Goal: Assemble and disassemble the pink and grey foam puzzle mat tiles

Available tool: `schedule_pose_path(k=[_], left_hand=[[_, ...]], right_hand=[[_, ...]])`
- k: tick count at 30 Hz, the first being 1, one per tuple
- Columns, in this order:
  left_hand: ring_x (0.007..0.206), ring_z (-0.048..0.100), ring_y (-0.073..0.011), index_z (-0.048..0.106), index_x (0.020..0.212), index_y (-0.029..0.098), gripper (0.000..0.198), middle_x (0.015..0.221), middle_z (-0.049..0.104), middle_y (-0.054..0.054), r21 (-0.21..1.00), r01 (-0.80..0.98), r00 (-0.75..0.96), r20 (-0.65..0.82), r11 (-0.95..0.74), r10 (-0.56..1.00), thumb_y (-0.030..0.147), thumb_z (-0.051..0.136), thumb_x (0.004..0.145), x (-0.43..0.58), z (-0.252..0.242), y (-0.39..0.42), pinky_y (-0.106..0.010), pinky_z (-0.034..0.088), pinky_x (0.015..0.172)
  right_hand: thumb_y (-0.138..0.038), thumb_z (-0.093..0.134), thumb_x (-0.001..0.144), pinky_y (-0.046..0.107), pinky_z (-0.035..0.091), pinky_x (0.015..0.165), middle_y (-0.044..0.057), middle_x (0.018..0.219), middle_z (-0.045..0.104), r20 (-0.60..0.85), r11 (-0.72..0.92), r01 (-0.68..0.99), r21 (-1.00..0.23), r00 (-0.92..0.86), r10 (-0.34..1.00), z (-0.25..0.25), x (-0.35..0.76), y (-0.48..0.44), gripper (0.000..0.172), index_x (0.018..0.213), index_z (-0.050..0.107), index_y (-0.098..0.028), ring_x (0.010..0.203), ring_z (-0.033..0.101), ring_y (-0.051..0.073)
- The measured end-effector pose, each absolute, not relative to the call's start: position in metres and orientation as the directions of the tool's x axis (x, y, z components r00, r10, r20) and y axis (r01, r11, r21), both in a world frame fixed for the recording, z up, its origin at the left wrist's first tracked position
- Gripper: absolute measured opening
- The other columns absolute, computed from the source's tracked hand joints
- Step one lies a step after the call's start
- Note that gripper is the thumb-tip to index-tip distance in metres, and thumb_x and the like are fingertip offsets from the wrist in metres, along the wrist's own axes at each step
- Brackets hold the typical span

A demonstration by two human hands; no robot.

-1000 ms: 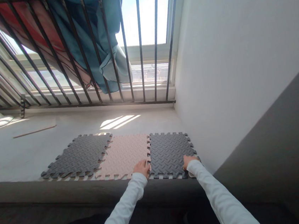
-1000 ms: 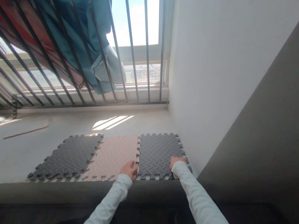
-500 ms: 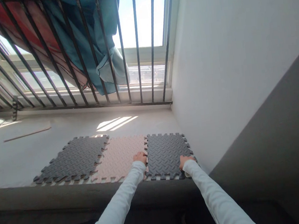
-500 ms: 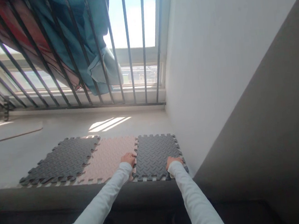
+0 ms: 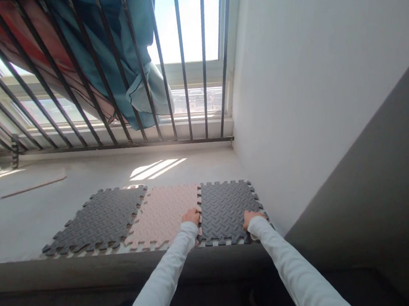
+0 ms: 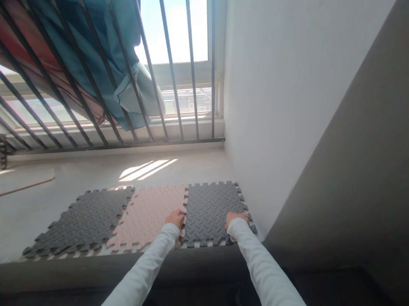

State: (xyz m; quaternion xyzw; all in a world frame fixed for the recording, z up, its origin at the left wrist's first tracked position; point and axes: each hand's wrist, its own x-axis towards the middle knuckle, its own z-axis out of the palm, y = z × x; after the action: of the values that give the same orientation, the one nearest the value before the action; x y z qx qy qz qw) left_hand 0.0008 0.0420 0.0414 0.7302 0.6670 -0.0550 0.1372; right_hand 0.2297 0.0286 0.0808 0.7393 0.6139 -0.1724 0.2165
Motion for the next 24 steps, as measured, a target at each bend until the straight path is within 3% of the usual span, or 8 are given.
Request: schedule_pose_path(k=[4,10,15,19,24], left_hand=[[0.105,0.049,-0.0136,0.058,0.103,0.026,0.035,0.110,0.058,-0.002,0.141,0.989,0.073,-0.255,-0.037,0.964,0.019,0.031,0.082,-0.001,0.042,0.040,-0.027,0.039,0.085],[0.119,0.036,-0.0213,0.055,0.110,0.026,0.037,0.129,0.045,-0.005,0.133,0.983,0.154,-0.231,-0.126,0.961,0.018,0.037,0.079,0.000,0.042,0.023,-0.039,0.036,0.090],[0.124,0.027,-0.0273,0.049,0.119,0.024,0.042,0.135,0.037,-0.008,0.082,0.983,0.177,-0.192,-0.164,0.965,0.037,0.042,0.079,-0.001,0.035,0.015,-0.049,0.031,0.094],[0.120,0.033,-0.0250,0.053,0.112,0.024,0.037,0.128,0.044,-0.007,0.104,0.979,0.193,-0.195,-0.176,0.962,0.037,0.040,0.080,-0.004,0.039,0.023,-0.044,0.034,0.093],[0.120,0.033,-0.0215,0.039,0.126,0.026,0.045,0.134,0.039,-0.005,0.134,0.987,0.110,-0.188,-0.085,0.976,0.033,0.037,0.081,-0.006,0.039,0.037,-0.039,0.036,0.092]], right_hand=[[-0.022,0.057,0.065,0.047,0.037,0.086,0.017,0.120,0.052,-0.514,-0.142,0.984,0.112,0.180,0.839,0.081,0.230,0.027,0.056,0.118,0.047,-0.013,0.113,0.043,0.034],[-0.024,0.057,0.065,0.046,0.037,0.086,0.015,0.117,0.054,-0.514,-0.126,0.986,0.113,0.167,0.842,0.081,0.231,0.026,0.054,0.117,0.048,-0.014,0.113,0.043,0.032],[-0.027,0.060,0.065,0.045,0.037,0.086,0.018,0.119,0.052,-0.514,-0.131,0.984,0.124,0.176,0.839,0.081,0.231,0.026,0.055,0.118,0.048,-0.014,0.115,0.042,0.032],[-0.026,0.059,0.065,0.046,0.037,0.086,0.018,0.120,0.051,-0.514,-0.138,0.982,0.131,0.186,0.837,0.082,0.230,0.026,0.056,0.118,0.047,-0.013,0.114,0.043,0.033],[-0.025,0.058,0.065,0.045,0.037,0.088,0.017,0.118,0.053,-0.500,-0.133,0.983,0.128,0.180,0.847,0.083,0.229,0.025,0.054,0.117,0.048,-0.013,0.113,0.044,0.032]])
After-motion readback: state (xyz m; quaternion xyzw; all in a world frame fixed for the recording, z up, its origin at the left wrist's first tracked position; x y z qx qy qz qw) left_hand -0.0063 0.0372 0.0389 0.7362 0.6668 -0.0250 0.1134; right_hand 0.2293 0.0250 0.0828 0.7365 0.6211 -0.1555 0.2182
